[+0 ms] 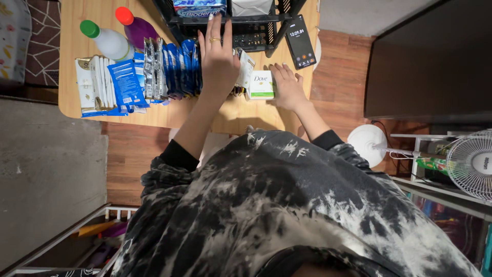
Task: The person organizes small sachets and boxes of personal care products on a wooden table. They pick up items, inspect them, and place them into a black plastic crate, repeating the process for multiple items.
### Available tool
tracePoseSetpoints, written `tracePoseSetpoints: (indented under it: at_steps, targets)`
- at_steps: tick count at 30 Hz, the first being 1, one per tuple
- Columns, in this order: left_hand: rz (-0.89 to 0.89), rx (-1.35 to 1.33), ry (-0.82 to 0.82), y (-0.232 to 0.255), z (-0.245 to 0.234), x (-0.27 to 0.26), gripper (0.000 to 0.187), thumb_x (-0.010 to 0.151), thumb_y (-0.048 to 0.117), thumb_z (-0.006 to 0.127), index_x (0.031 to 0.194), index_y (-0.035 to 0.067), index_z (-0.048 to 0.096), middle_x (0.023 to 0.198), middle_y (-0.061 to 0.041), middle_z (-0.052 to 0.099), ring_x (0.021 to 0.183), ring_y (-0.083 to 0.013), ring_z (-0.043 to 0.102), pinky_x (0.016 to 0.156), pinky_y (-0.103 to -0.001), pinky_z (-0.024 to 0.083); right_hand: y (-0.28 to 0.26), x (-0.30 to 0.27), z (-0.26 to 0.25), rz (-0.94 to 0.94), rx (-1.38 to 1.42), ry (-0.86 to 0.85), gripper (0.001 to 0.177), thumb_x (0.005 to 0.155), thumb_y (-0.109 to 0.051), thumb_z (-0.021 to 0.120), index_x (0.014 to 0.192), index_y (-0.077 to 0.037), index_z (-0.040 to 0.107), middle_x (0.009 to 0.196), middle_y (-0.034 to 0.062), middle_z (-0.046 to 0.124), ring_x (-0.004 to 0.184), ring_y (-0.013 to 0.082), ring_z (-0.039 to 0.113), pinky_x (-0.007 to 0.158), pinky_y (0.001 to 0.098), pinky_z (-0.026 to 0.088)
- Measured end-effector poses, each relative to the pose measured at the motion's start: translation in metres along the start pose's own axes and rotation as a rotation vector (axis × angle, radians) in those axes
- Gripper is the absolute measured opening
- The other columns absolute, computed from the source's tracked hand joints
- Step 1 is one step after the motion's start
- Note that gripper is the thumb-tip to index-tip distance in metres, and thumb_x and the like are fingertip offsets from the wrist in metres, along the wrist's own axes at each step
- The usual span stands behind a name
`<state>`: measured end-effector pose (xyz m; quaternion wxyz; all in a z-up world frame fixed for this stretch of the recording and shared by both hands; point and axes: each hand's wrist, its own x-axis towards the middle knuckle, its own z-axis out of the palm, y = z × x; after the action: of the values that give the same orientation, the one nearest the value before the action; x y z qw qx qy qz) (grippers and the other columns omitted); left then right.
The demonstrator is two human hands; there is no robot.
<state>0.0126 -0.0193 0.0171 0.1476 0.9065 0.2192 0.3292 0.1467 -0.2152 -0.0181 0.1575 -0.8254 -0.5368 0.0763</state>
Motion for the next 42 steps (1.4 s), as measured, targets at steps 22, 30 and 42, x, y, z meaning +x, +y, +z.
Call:
tracePoseSetpoints:
  at_steps: [22, 30, 42]
  targets:
    - [-0.599, -1.345, -0.139, 0.082, -0.010, -0.003, 0.054, 0.097, 0.033, 0.067, 0.131, -0.005, 0.049, 0.127, -0.007, 0.047, 0.100, -0.0188, 0.070, 0.081, -0.030, 0.061, -0.084, 0.000, -0.131, 0.026, 0.275, 0.598, 0.088, 0.084, -0.022, 0.096, 0.154, -0.008, 0.046, 0.140, 0.0163, 0.049, 0.135, 0.0350, 0.052, 0.114, 0.0451, 0.050]
    - [-0.772, -1.531, -0.188, 0.043, -0.010, 0.052, 0.046, 0.094, 0.030, 0.067, 0.128, -0.001, 0.059, 0.105, -0.014, 0.070, 0.087, -0.0194, 0.072, 0.072, -0.034, 0.061, -0.098, 0.000, -0.139, -0.036, 0.387, 0.479, 0.100, 0.066, -0.015, 0.102, 0.151, -0.018, 0.048, 0.151, 0.0214, 0.037, 0.137, 0.0383, 0.044, 0.107, 0.0437, 0.049]
    - [-0.681, -1.498, -0.215, 0.020, 0.004, 0.070, 0.047, 0.100, 0.039, 0.066, 0.123, -0.003, 0.071, 0.104, -0.010, 0.073, 0.090, -0.0164, 0.069, 0.071, -0.030, 0.055, -0.086, 0.044, -0.092, -0.101, 0.390, 0.762, 0.075, 0.086, -0.020, 0.096, 0.148, -0.016, 0.054, 0.159, 0.0163, 0.035, 0.147, 0.0373, 0.043, 0.121, 0.0459, 0.044]
